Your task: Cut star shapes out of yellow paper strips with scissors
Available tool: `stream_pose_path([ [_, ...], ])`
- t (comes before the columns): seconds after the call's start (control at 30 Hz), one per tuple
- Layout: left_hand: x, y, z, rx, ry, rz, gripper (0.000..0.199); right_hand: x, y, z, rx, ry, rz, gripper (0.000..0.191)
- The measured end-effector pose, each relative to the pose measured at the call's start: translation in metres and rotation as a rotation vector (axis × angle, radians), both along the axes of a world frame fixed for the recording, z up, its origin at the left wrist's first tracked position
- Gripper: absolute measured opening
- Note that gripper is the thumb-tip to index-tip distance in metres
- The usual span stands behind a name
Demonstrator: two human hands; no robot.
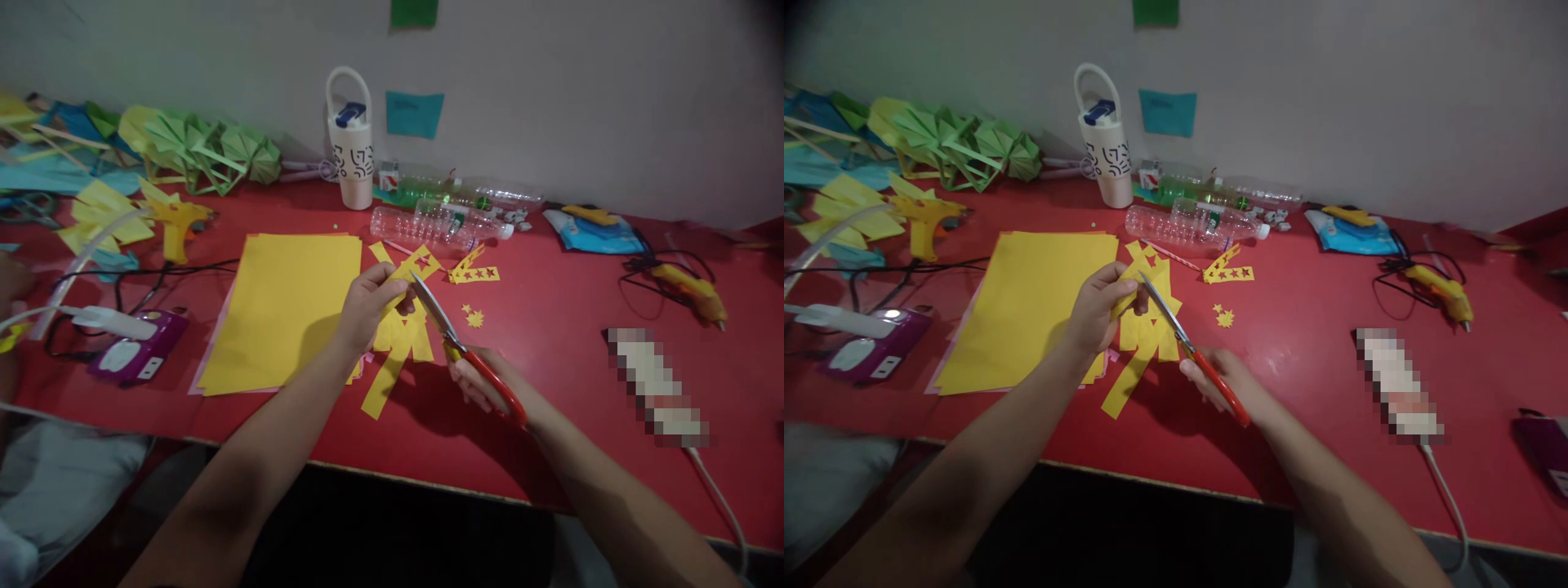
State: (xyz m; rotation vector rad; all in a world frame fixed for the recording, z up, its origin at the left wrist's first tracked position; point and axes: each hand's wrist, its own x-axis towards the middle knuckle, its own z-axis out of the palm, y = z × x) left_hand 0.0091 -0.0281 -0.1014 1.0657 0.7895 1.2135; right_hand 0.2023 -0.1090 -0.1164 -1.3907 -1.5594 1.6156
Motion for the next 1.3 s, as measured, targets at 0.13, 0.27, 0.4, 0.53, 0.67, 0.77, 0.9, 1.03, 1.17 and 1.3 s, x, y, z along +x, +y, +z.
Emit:
stream_pose_path([
  [0.13, 0.000, 0.001, -0.001, -0.019, -0.020, 0.003, 0.011, 0.000, 0.000, -0.003, -0.015, 0.007, -0.012, 0.057],
  [0.27, -0.001, 0.001, 0.000, -0.026, -0.039, -0.003, 0.012, 0.000, 0.001, -0.004, -0.034, -0.008, -0.031, 0.059],
  [0.4, -0.002, 0.001, 0.000, -0.025, -0.051, -0.026, 0.014, 0.001, 0.001, -0.007, -0.038, -0.005, -0.012, 0.060],
  [0.53, -0.005, 0.003, 0.001, -0.034, -0.055, -0.058, 0.014, 0.003, 0.001, -0.008, -0.036, 0.021, 0.007, 0.056],
  [0.67, -0.007, 0.005, 0.002, -0.037, -0.038, -0.080, 0.014, 0.003, 0.001, -0.005, -0.046, 0.022, 0.012, 0.057],
  [0.77, -0.009, 0.006, 0.003, -0.029, -0.018, -0.093, 0.014, 0.002, 0.001, -0.003, -0.048, 0.022, -0.002, 0.057],
  [0.9, -0.010, 0.008, 0.002, -0.033, 0.005, -0.100, 0.015, 0.001, 0.001, -0.003, -0.052, 0.005, -0.004, 0.056],
  [1.03, -0.011, 0.008, 0.002, -0.036, 0.004, -0.095, 0.013, 0.001, 0.002, -0.002, -0.061, -0.021, -0.015, 0.056],
  [1.17, -0.011, 0.008, 0.002, -0.036, -0.012, -0.102, 0.013, 0.001, 0.001, -0.001, -0.064, -0.021, -0.027, 0.057],
  [1.3, -0.011, 0.008, 0.001, -0.027, -0.009, -0.109, 0.013, 0.001, 0.001, -0.001, -0.070, -0.022, -0.036, 0.055],
])
